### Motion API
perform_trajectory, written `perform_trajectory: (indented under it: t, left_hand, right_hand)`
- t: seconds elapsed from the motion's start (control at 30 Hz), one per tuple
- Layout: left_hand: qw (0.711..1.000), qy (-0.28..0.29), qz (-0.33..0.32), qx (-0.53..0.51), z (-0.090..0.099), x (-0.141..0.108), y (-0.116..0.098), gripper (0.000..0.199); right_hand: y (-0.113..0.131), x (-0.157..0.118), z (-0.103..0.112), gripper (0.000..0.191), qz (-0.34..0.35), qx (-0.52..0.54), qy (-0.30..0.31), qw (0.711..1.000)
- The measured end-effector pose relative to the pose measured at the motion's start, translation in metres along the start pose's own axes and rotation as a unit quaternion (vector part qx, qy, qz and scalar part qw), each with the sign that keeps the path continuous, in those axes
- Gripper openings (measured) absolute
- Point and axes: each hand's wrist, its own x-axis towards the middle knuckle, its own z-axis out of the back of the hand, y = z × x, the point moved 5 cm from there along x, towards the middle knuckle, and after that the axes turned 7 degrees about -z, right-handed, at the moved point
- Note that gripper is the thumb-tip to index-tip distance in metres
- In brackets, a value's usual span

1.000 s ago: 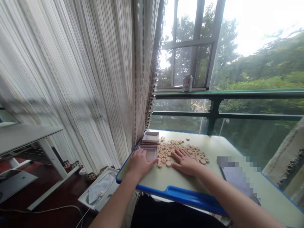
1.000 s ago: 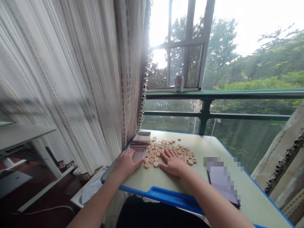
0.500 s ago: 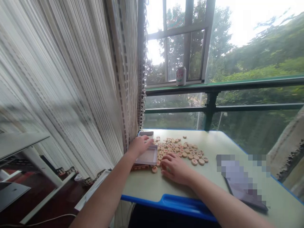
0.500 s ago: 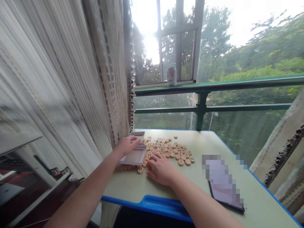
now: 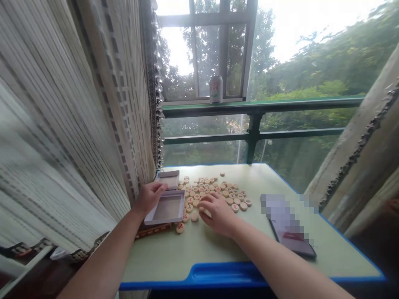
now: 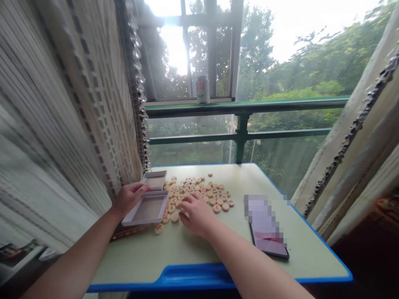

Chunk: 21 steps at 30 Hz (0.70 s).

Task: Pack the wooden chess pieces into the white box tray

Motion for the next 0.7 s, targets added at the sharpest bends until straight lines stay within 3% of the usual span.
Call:
perform_trajectory:
  t: [0.1,0.33,0.7]
  left_hand:
    - [0.997,0.060,-0.041,0.024,-0.013,0.002,-0.008,0.041]
    - [0.997,0.075,0.013,0.006,-0.014,-0.001,-0.003,0.049]
    - [0.999,-0.013,0.025,-0.034,-0.003,-0.002,0.011,0.042]
  right_hand:
    - [0.011,-0.004,0.001,0.015,0.055,0.017,0.026,0.998]
    - [0.015,-0.011,0.001,0.018,0.050,0.022,0.058,0.997]
    - [-0.004,-0.009,0.005,0.022,0.004,0.036,0.002,0.999]
